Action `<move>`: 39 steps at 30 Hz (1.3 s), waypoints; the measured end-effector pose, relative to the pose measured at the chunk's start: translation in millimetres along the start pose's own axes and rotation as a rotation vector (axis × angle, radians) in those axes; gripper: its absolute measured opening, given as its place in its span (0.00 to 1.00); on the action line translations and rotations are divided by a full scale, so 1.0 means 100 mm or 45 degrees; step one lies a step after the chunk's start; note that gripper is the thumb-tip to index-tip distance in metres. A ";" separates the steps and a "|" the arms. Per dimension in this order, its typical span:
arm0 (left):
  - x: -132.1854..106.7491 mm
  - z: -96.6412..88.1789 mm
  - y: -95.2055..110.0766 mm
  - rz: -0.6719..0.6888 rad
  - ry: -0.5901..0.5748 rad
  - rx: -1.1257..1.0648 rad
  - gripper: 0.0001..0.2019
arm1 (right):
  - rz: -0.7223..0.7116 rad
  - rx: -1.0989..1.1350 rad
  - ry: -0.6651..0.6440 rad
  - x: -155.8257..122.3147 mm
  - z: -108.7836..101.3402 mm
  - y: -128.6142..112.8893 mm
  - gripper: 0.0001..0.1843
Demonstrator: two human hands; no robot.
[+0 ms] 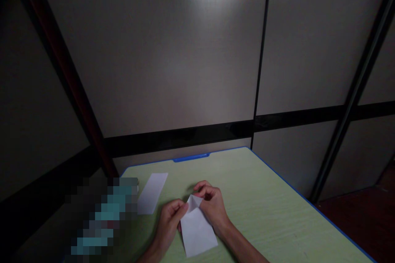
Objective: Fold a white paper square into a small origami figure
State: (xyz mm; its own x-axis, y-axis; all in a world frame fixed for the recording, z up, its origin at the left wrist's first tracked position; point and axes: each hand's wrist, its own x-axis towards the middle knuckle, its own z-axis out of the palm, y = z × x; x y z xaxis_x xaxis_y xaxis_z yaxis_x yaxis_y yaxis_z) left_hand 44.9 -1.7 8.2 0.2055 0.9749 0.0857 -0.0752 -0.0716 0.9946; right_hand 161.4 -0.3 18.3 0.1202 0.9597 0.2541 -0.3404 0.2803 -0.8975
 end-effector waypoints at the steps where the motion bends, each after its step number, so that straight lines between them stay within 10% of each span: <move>1: 0.00 0.00 0.00 -0.003 0.007 -0.006 0.16 | 0.017 0.007 0.006 0.00 0.00 0.00 0.08; 14: 0.03 -0.04 0.04 -0.079 0.066 -0.051 0.17 | 0.300 0.749 -0.029 0.07 -0.18 0.00 0.08; 39: 0.10 -0.06 0.00 -0.129 0.123 -0.337 0.16 | 0.377 0.647 -0.148 0.05 -0.09 -0.01 0.14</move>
State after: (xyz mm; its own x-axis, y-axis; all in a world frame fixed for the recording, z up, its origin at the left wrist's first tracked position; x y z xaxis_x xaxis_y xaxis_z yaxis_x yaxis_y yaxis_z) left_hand 40.6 9.3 8.6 0.1322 0.9907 -0.0317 -0.3134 0.0721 0.9469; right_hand 170.8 3.6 16.9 -0.1413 0.9865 0.0828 -0.7507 -0.0522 -0.6586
